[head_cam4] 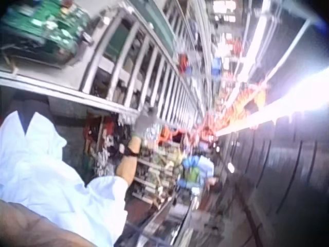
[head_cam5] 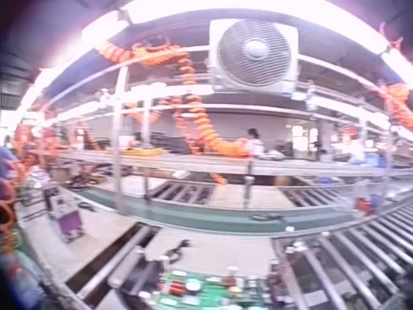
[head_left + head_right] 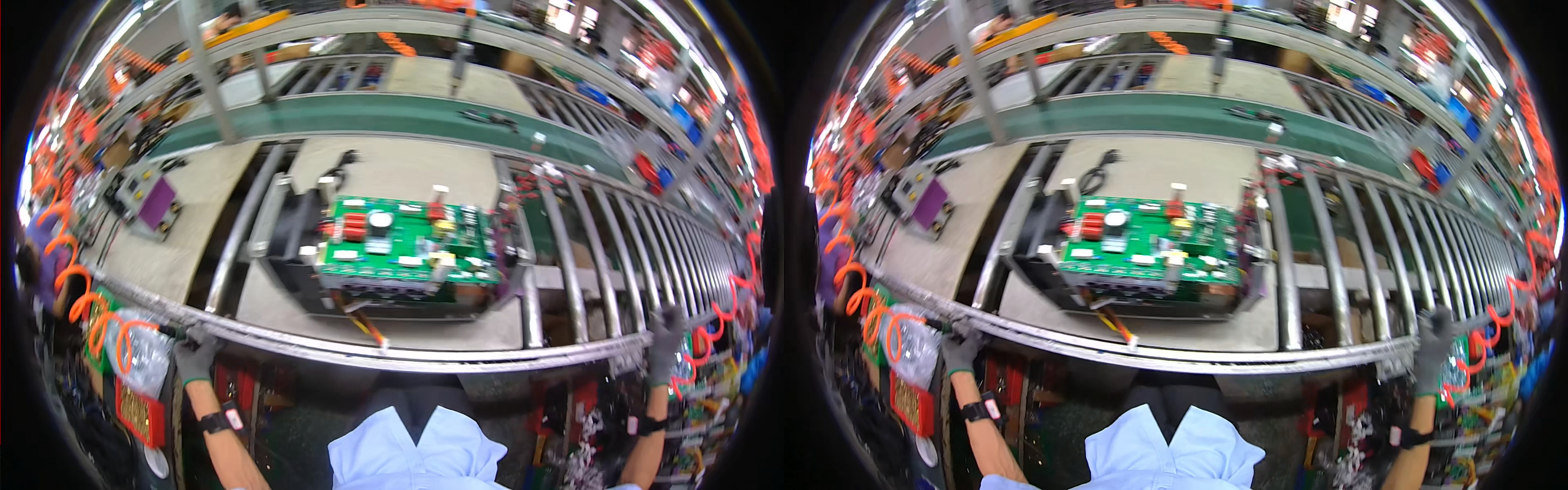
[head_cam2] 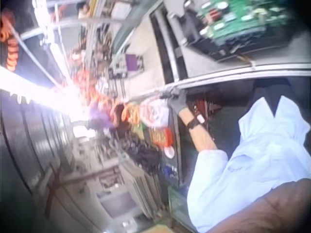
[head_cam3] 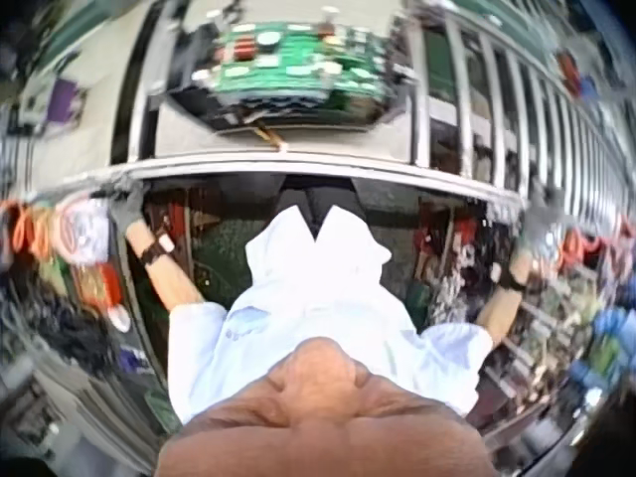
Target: Assembling electronic components, fans, and circuit boards into a metal housing on a factory assembly line.
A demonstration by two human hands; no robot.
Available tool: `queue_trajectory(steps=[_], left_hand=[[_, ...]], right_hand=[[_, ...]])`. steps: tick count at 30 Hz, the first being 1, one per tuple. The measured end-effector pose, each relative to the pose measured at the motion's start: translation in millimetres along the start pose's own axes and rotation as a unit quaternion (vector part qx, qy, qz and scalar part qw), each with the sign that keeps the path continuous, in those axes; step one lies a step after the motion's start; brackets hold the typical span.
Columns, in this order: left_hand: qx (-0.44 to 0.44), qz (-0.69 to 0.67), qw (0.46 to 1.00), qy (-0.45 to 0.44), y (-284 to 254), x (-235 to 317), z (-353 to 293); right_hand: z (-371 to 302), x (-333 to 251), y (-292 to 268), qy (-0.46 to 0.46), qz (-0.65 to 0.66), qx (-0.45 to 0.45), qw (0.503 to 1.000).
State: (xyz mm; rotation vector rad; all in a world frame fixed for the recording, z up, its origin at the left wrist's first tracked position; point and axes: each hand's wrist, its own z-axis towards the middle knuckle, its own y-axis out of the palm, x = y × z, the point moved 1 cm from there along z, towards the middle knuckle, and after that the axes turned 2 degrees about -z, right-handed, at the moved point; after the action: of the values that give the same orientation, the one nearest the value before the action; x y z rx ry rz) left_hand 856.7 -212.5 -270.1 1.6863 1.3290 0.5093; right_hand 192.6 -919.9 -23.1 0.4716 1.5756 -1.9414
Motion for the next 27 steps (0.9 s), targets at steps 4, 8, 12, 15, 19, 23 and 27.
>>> queue_trajectory(steps=[4,8,12,15,19,23,27], left_hand=[[-0.015,0.133,0.986,0.096,3,13,6],[-0.045,0.131,0.989,0.051,-6,4,-26],[0.011,0.07,0.997,-0.033,-30,-38,-95],[-0.008,0.228,0.971,-0.068,-51,-83,-169],[0.029,0.386,0.914,-0.123,-41,-142,-253],[0.02,0.354,0.848,-0.394,-4,-219,-276],[-0.094,0.656,0.713,-0.228,-6,-313,-270]], right_hand=[[-71,-68,92,-0.305,0.062,-0.165,0.936],[-120,-109,180,-0.449,0.095,-0.229,0.858],[-139,-111,222,-0.476,-0.028,-0.259,0.84],[-141,-104,229,-0.456,0.005,-0.249,0.854],[-139,-103,229,-0.429,0.049,-0.264,0.862],[-140,-104,221,-0.363,0.126,-0.247,0.89],[-143,-101,210,-0.348,0.165,-0.185,0.904]])
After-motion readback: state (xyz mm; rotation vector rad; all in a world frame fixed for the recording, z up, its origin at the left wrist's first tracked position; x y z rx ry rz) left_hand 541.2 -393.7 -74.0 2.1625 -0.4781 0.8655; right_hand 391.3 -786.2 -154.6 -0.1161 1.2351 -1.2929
